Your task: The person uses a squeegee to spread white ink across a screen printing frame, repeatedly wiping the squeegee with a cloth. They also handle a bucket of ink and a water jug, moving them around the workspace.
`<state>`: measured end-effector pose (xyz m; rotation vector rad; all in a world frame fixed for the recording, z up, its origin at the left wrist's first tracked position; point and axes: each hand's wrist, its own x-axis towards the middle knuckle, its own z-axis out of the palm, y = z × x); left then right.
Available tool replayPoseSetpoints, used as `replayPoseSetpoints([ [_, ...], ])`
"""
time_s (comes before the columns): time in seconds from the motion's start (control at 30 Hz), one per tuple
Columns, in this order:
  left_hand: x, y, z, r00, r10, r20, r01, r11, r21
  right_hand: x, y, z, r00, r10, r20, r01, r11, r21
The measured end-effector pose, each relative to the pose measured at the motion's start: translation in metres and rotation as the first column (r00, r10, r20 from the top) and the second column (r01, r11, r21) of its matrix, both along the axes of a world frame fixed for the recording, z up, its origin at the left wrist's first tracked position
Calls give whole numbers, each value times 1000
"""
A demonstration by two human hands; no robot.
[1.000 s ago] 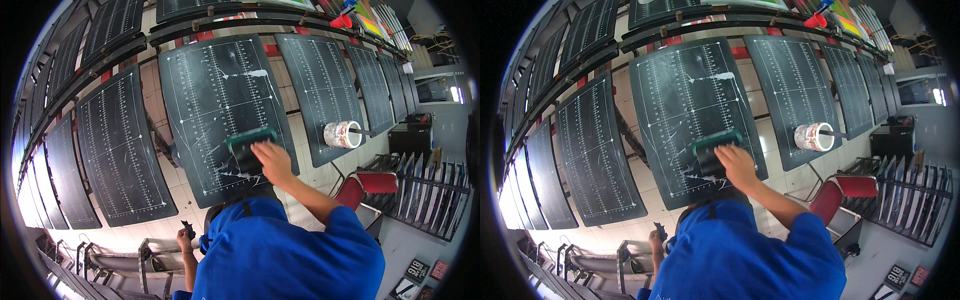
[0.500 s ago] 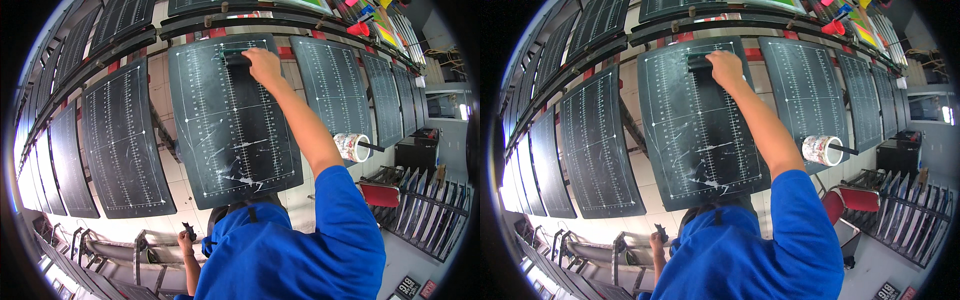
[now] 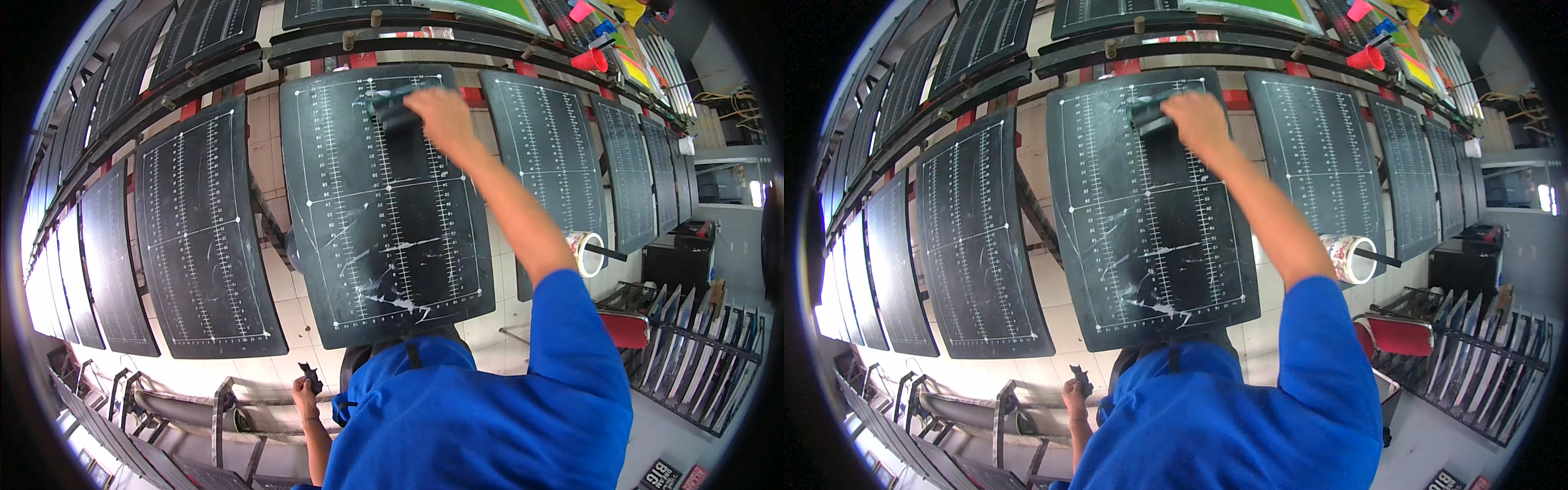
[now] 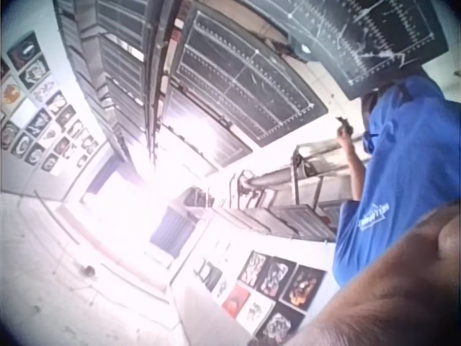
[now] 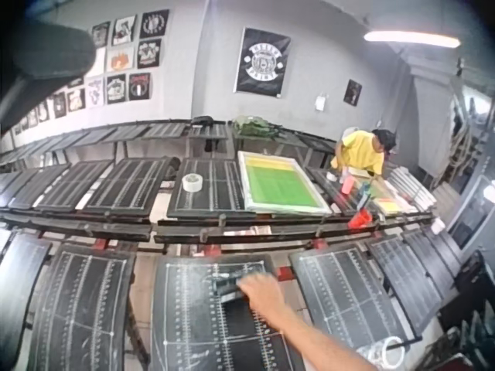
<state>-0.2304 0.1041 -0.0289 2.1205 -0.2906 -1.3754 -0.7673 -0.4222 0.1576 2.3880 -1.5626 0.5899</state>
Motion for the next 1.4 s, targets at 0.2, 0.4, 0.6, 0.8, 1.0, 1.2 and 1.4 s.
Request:
replayPoseSetpoints([
  [0.2, 15, 12, 3, 999, -1, 43, 1, 1000, -2, -37, -59, 2, 999, -23, -26, 28, 979, 201],
  [0.4, 18, 5, -15, 997, -6, -83, 12, 998, 68, -19, 77, 9, 991, -127, 38, 114, 965, 235],
  [0.6, 32, -47, -29, 969, -227, -101, 227, 974, -12, 23, 246, 28, 955, -289, 74, 244, 899, 363],
  [0.8, 56, -74, -47, 950, -302, -75, 297, 952, -74, 58, 358, 34, 926, -374, 58, 324, 862, 389],
  [1.0, 71, -68, -35, 940, -333, -73, 326, 941, -97, 30, 290, 43, 948, -311, 67, 287, 927, 242],
  [1.2, 93, -59, -19, 919, -394, -18, 394, 919, -31, -9, 149, 30, 962, -271, -19, 270, 945, 183],
  [1.4, 109, -65, 1, 898, -438, 40, 437, 899, 32, -31, 111, 10, 957, -286, -41, 284, 905, 317],
])
